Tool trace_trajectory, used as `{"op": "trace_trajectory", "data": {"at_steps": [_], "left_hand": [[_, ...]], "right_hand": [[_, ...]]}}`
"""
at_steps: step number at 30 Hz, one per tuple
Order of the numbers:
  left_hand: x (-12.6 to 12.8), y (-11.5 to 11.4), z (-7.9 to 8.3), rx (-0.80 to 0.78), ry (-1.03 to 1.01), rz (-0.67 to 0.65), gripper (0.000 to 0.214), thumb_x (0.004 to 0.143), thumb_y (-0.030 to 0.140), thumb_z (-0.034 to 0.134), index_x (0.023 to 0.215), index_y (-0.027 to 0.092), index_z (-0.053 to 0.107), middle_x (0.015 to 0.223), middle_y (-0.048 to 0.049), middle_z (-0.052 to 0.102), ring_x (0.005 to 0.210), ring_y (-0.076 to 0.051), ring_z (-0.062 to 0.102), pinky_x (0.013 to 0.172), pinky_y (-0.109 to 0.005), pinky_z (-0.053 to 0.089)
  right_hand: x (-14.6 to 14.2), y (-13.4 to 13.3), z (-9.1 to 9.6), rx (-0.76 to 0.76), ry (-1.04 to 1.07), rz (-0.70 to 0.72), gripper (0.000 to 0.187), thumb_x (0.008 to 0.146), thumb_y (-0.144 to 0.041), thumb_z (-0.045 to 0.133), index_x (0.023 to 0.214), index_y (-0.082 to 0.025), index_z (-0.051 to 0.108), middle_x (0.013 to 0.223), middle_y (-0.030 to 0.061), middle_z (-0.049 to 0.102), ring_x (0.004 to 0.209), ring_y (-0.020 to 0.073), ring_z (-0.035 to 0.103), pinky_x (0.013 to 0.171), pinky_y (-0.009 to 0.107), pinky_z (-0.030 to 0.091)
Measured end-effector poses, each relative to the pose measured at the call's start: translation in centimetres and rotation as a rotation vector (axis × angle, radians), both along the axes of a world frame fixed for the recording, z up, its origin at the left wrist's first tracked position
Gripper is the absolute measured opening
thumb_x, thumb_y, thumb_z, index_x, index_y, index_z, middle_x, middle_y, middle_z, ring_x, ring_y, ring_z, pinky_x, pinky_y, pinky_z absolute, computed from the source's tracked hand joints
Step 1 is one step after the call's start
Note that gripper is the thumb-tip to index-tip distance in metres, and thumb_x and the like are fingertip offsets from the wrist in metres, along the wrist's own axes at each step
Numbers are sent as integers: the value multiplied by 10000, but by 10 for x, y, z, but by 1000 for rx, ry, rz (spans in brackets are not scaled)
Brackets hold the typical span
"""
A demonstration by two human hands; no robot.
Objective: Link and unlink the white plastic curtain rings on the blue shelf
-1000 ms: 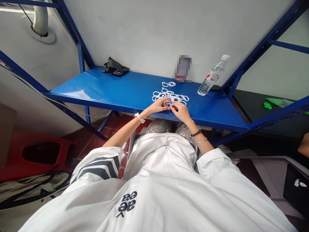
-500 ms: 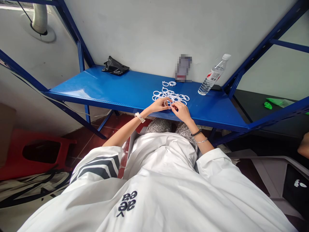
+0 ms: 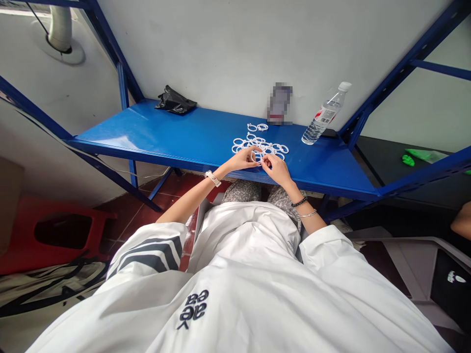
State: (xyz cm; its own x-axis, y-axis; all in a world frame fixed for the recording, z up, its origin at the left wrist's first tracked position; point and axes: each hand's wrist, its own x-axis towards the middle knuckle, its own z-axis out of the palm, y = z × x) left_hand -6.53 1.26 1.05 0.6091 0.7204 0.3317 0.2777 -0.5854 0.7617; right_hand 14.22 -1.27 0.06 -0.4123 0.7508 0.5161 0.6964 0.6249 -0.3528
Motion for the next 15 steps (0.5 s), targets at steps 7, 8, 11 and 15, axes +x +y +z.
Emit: {"op": "trace_trajectory", "data": {"at_steps": [7,8,11,15], "left_hand": [[0,0,0,1,-13,-1,713,810,676,666,1273,160,502,747,7,575,556,-100,488,545,-231,371],[0,0,0,0,-15,0,717,809,674,668,1278,157,501,744,7,575,558,-102,489,545,-232,372],[0,0,0,-1,-18,-1,710,813,658,672,1276,147,508,747,1,588,566,-106,500,549,-235,384],[1,0,1,-7,-15,0,649,828,618,670,1245,142,527,741,0,610,590,-109,515,576,-231,408]], "right_hand": [[0,0,0,-4,12,-6,270,998,-429,442,917,-225,600,754,57,633,733,235,594,678,349,459],[0,0,0,-9,11,-10,262,996,-420,446,922,-222,600,758,58,633,734,236,595,679,351,461],[0,-1,0,-23,12,-18,216,981,-385,473,925,-216,595,763,58,632,741,235,597,695,354,465],[0,0,-1,-27,20,-14,170,963,-359,498,912,-217,577,755,49,622,746,232,596,703,347,460]]}}
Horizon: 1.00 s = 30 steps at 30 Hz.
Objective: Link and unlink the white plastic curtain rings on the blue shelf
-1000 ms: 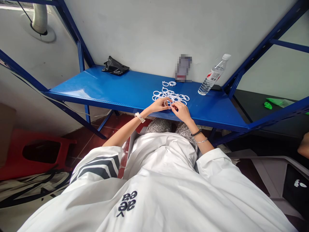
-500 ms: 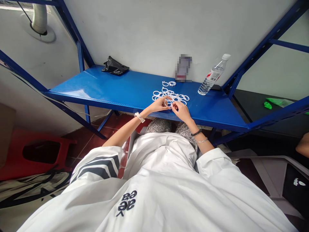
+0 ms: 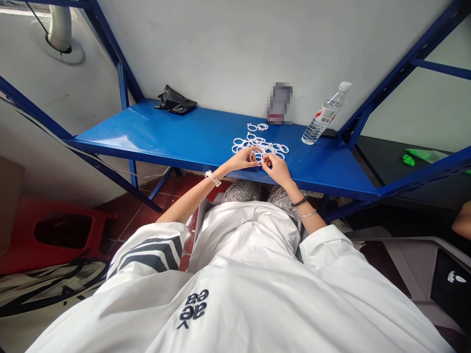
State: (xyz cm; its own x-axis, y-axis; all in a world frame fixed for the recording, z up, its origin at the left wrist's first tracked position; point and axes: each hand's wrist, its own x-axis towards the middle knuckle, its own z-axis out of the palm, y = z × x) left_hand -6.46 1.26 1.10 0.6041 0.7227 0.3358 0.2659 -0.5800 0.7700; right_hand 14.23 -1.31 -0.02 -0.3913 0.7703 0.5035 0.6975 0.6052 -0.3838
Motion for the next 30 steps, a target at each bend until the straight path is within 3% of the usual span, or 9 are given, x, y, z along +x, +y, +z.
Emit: {"op": "trace_trajectory", "data": {"at_steps": [18,30], "left_hand": [[-1,-2,3,-30,11,-6,639,814,547,685,1269,135,510,753,11,585,591,-94,491,591,-229,407],[-1,0,2,-21,21,3,627,822,542,685,1273,137,523,761,6,587,595,-99,494,594,-234,414]], "right_hand": [[1,0,0,29,13,-2,217,976,-419,466,916,-227,548,733,40,614,705,221,591,643,327,433],[1,0,0,12,17,-2,149,951,-363,480,893,-230,516,747,39,611,713,217,591,638,322,428]]}}
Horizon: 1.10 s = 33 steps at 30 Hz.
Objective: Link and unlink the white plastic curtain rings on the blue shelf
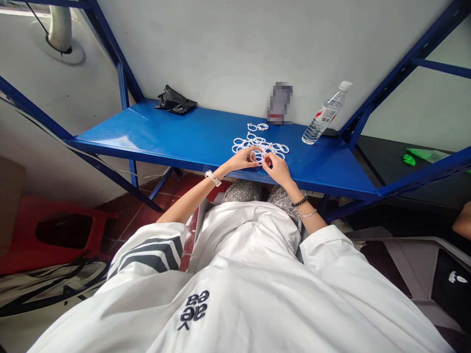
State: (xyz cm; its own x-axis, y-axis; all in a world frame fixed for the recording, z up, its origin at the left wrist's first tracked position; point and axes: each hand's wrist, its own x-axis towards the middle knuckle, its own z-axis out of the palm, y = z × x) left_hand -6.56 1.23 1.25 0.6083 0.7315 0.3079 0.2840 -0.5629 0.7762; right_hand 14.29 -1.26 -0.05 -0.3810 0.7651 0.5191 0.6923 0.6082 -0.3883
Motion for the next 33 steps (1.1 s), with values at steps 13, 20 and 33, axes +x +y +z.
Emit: {"op": "trace_trajectory", "data": {"at_steps": [13,20,33], "left_hand": [[0,-1,1,5,7,0,667,820,602,665,1274,134,524,769,-12,603,611,-117,523,602,-244,416],[0,1,0,7,14,5,657,818,612,672,1263,150,531,769,-11,612,617,-120,527,607,-245,420],[1,0,1,-7,20,11,651,815,567,689,1266,127,529,781,-9,610,626,-111,517,612,-241,419]], "right_hand": [[0,0,0,-12,5,-1,144,941,-355,478,885,-228,515,745,37,610,699,211,581,620,318,416],[0,-1,1,-23,-1,-4,165,947,-377,471,883,-230,513,751,41,612,703,215,584,630,323,422],[-1,-3,2,-12,-10,3,175,958,-382,470,881,-233,520,745,37,608,711,213,580,642,322,427]]}}
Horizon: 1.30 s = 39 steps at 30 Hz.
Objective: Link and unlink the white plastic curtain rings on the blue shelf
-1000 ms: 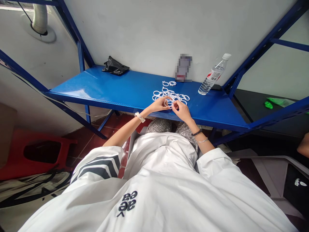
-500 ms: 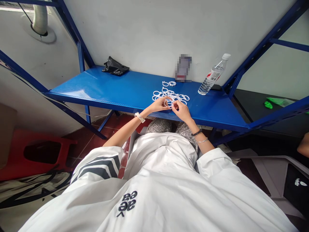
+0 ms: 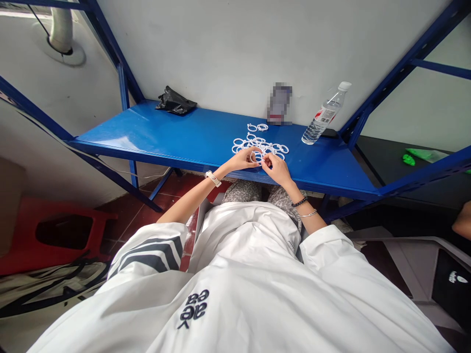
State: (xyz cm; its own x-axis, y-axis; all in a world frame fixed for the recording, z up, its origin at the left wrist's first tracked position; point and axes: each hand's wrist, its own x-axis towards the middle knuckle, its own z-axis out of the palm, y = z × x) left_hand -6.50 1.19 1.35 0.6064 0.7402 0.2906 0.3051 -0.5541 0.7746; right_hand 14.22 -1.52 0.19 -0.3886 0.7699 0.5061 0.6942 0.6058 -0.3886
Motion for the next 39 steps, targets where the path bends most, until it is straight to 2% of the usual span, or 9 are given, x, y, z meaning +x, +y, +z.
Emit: {"op": "trace_trajectory", "data": {"at_steps": [8,18,28,39], "left_hand": [[0,0,-1,9,-18,-6,588,819,527,691,1239,146,534,751,11,584,601,-96,487,595,-228,399],[0,1,-2,5,-19,-10,623,812,577,698,1248,162,536,760,5,585,622,-111,508,612,-239,423],[0,1,-2,10,-27,-11,620,813,563,704,1248,155,533,741,14,575,601,-104,500,597,-229,420],[0,1,-1,18,-8,-5,658,806,597,674,1262,144,531,759,6,580,600,-100,491,604,-236,425]], "right_hand": [[0,0,0,7,8,7,199,963,-404,470,879,-234,532,736,37,607,718,220,581,661,334,439],[0,0,1,-3,10,10,203,958,-408,469,883,-237,549,743,45,614,716,228,581,656,339,443],[0,0,0,4,7,5,139,938,-347,492,874,-230,533,742,38,614,713,217,583,667,333,442],[0,1,0,0,12,5,205,955,-410,474,871,-236,543,736,42,609,705,220,576,650,333,434]]}}
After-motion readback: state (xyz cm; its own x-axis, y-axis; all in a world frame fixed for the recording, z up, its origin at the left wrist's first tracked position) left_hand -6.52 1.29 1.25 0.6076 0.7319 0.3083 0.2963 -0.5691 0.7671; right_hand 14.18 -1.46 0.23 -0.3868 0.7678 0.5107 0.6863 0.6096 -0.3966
